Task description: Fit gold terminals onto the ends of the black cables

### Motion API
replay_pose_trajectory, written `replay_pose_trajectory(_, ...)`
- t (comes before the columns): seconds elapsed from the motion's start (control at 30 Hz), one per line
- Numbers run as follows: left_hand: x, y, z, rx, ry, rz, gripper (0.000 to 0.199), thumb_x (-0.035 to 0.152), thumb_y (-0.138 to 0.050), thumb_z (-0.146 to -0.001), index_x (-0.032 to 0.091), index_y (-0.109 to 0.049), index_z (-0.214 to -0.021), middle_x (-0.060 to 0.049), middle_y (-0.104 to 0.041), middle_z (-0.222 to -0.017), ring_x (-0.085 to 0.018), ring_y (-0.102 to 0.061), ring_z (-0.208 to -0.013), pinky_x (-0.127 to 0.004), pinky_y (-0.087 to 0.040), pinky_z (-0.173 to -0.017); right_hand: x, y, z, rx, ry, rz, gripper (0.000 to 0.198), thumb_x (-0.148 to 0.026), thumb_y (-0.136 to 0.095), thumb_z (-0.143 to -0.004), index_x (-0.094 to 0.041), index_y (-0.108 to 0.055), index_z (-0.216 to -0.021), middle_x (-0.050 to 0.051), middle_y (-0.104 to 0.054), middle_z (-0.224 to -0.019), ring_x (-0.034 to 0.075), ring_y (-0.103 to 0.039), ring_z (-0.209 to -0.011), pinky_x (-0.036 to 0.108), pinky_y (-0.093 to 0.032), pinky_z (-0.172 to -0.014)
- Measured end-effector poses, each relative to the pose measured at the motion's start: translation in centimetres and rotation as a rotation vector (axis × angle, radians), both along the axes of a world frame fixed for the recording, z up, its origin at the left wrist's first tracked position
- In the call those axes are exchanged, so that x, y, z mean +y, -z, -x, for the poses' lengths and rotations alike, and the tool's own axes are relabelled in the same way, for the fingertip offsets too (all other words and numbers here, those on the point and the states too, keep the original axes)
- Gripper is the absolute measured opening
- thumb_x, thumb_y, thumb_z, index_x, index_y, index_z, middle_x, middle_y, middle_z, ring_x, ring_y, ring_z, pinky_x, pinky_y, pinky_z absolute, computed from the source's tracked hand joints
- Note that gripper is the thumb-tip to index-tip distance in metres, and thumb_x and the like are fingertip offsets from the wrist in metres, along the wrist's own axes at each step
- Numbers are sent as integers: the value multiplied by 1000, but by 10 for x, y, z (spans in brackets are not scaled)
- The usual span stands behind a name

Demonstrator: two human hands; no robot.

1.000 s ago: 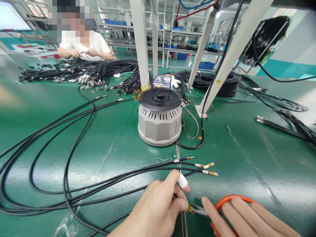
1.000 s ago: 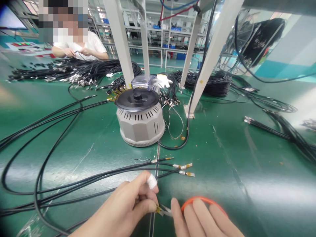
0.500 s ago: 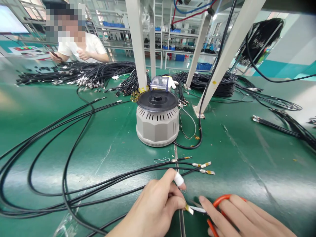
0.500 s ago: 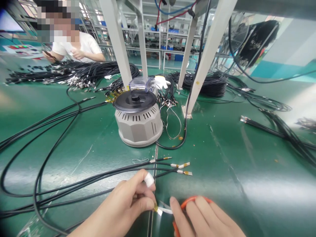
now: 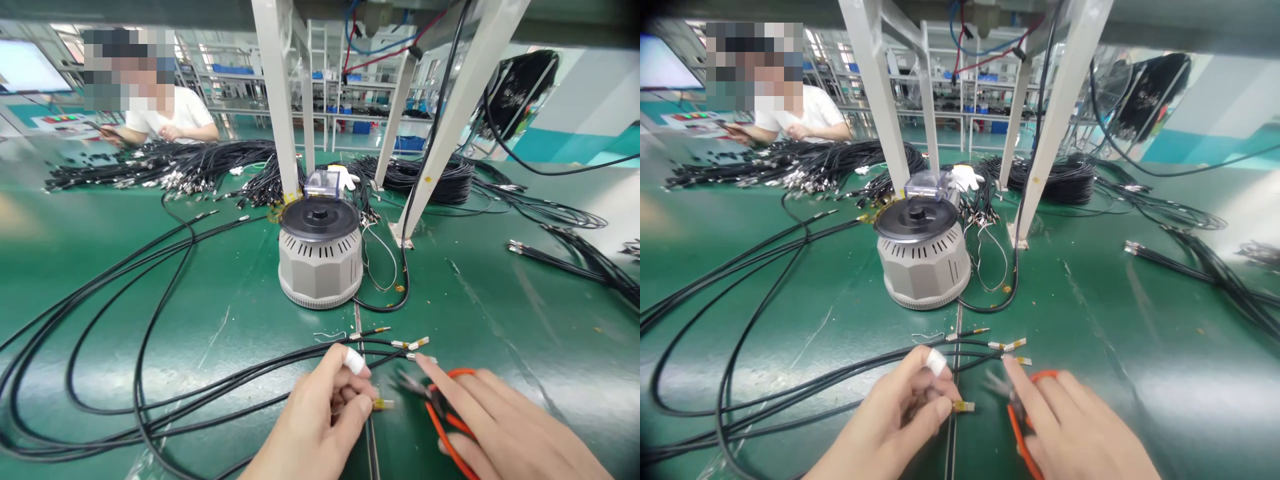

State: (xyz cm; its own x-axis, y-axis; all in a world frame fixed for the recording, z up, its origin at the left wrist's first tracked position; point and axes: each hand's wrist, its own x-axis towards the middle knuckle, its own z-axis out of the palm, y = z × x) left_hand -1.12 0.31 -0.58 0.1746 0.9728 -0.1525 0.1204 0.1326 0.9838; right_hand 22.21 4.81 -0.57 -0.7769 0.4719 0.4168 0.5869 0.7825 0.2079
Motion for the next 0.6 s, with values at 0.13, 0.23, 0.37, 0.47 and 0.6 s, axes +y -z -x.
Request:
replay_pose_trajectory(0.13, 0, 0, 2, -179, -82, -73, 13, 32, -56, -92, 21, -51, -99, -2, -66, -90, -11, -55, -70, -23, -46, -65, 10, -1, -9, -20, 66, -52, 41, -21, -29, -98, -10, -65, -113, 13, -74, -91, 25, -72, -77, 34, -59, -62)
replay_pose_trajectory(0.23, 0, -5, 0, -284, -172, -73, 19, 35, -65, -87, 21, -55, -94, -1, -70, -88, -10, -58, -71, -23, -47, -67, 6, 0, -1, 172, 105, -27, 34, -24, -49, -93, -13, -61, -122, 13, -74, -104, 30, -71, -83, 40, -59, -69)
replay_pose_trajectory(0.37, -1, -10, -4, -352, -256, -54, 27, 37, -77, -77, 19, -59, -86, -2, -74, -83, -14, -64, -76, -24, -49, -71, -1, -9, 36, 534, 37, 600, 21, -25, -56, -92, -27, -66, -110, -2, -75, -91, 12, -71, -73, 14, -56, -66)
replay_pose_trajectory(0.47, -1, -12, -2, -329, -282, -64, 30, 39, -79, -73, 19, -60, -83, -2, -74, -80, -15, -66, -74, -26, -49, -72, -2, -14, 60, 779, 86, 1024, 17, -29, -55, -91, -30, -71, -91, -4, -71, -76, 11, -69, -68, 14, -54, -64)
replay_pose_trajectory(0.6, -2, -14, 2, -205, -330, -53, 27, 35, -77, -74, 21, -59, -86, -1, -76, -78, -14, -65, -74, -23, -45, -73, -2, -17, 69, 1146, 191, 1393, 9, -34, -69, -80, -26, -72, -84, -3, -69, -67, 13, -67, -63, 18, -54, -64)
